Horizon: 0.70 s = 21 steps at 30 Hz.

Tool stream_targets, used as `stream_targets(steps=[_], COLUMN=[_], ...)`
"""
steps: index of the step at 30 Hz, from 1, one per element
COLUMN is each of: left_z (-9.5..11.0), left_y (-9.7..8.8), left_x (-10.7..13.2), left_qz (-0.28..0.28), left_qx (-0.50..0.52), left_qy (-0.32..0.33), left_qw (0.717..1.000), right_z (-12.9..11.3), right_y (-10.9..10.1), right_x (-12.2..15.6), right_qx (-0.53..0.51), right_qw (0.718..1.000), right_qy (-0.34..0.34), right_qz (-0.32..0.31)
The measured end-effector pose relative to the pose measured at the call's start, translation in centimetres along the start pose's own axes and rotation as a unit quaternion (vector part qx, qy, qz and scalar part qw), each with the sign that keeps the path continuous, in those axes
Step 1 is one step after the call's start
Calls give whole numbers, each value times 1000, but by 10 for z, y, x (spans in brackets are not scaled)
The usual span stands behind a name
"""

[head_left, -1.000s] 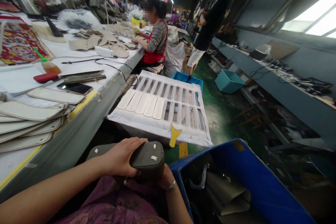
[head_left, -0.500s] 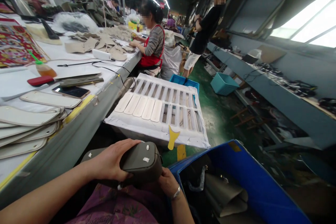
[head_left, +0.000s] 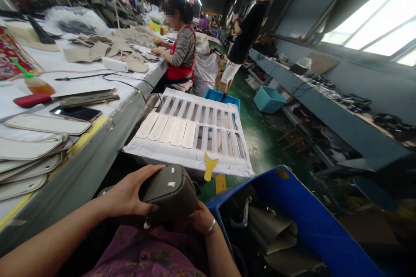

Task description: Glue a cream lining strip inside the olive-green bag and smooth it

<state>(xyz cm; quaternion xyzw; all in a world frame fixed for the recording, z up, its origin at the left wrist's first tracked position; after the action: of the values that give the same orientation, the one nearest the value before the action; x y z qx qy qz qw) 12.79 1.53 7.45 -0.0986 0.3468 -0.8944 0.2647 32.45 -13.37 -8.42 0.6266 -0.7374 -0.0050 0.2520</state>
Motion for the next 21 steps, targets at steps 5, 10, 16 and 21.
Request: stream_targets(steps=[5, 10, 16, 21], left_z=[-56, -88, -81, -87], left_y=[-41, -47, -38, -52], left_x=[39, 70, 93, 134], left_qz=[261, 350, 391, 427], left_qx=[262, 454, 444, 441], left_qy=[-177, -245, -214, -234], left_qw=[912, 782, 778, 754], right_z=[-27, -108, -133, -96], right_y=[-11, 36, 183, 282], right_x=[40, 50, -9, -36], right_qx=[10, 394, 396, 269], right_qw=[999, 913, 893, 934], right_qy=[44, -58, -213, -220], right_qz=[1, 90, -7, -85])
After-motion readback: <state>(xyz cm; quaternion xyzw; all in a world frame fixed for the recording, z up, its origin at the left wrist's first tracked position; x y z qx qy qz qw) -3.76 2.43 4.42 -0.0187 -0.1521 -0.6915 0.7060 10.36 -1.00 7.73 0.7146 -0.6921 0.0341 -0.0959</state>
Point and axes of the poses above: each hand's wrist, its own x-axis away from the middle knuckle, its own y-axis out of the palm, z = x × y, the point moved 3 cm from there along -x, towards the middle knuckle, and after that the axes turned 1 degree about -z, right-handed, at the moved point
